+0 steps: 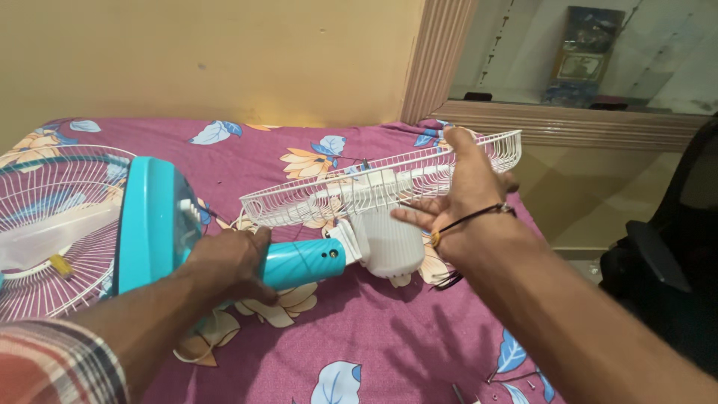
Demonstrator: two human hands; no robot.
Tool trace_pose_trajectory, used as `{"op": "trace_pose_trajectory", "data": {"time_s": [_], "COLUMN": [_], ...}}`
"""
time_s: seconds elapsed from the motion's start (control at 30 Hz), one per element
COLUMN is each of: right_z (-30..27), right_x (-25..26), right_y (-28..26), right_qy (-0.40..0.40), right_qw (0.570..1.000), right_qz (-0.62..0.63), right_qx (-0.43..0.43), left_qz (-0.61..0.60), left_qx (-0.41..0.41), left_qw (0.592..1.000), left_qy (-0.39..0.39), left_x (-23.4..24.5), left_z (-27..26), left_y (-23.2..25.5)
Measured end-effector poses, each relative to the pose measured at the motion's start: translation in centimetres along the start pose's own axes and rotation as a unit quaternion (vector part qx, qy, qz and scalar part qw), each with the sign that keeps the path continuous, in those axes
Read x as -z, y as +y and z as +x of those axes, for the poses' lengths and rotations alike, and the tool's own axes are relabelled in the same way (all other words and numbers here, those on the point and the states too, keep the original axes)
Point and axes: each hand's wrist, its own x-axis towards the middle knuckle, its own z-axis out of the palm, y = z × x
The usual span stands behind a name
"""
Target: The person disassembles a small table fan on a bed. They remove the front grille, unscrew the central hub to detach the blades, and then detach the rear grille and motor housing from the stand.
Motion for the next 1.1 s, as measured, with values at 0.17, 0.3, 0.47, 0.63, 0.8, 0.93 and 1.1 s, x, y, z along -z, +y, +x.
{"op": "trace_pose_trajectory", "data": {"time_s": [0.17, 0.3, 0.47, 0.63, 0.8, 0.93, 1.1], "right_z": [-1.4, -0.1, 1.4, 3.7, 7.7, 10.3, 13.0], "right_x": [-0.7, 0.0, 0.6, 1.5, 0.5, -1.0, -2.1], "right_y": [0.2, -0.4, -1.0, -1.7, -2.3, -3.8, -4.4], "right_qy": [-0.020, -0.100, -0.164, -0.195, -0.293, -0.334, -0.305], "right_qw": [1.000, 0.995, 0.986, 0.980, 0.956, 0.942, 0.952], "right_qz": [-0.018, -0.005, -0.011, -0.028, -0.015, -0.033, -0.032], "right_qx": [-0.015, -0.024, -0.023, -0.009, -0.011, 0.020, 0.007], "left_qz": [0.017, -0.026, -0.043, -0.083, -0.130, -0.177, -0.230], "left_qx": [0.001, 0.015, 0.004, 0.038, 0.085, 0.101, 0.125], "left_qw": [1.000, 0.998, 0.999, 0.996, 0.988, 0.979, 0.965], "left_qy": [-0.026, -0.056, -0.019, 0.011, 0.015, 0.021, -0.011], "left_x": [0.2, 0.3, -0.2, -1.0, -0.8, -0.4, -0.4], "left_z": [-0.1, 0.6, 0.2, 0.1, 1.7, 4.2, 7.7], "left_y": [0.1, -0.1, 0.1, 1.1, 1.8, 2.7, 3.3]}}
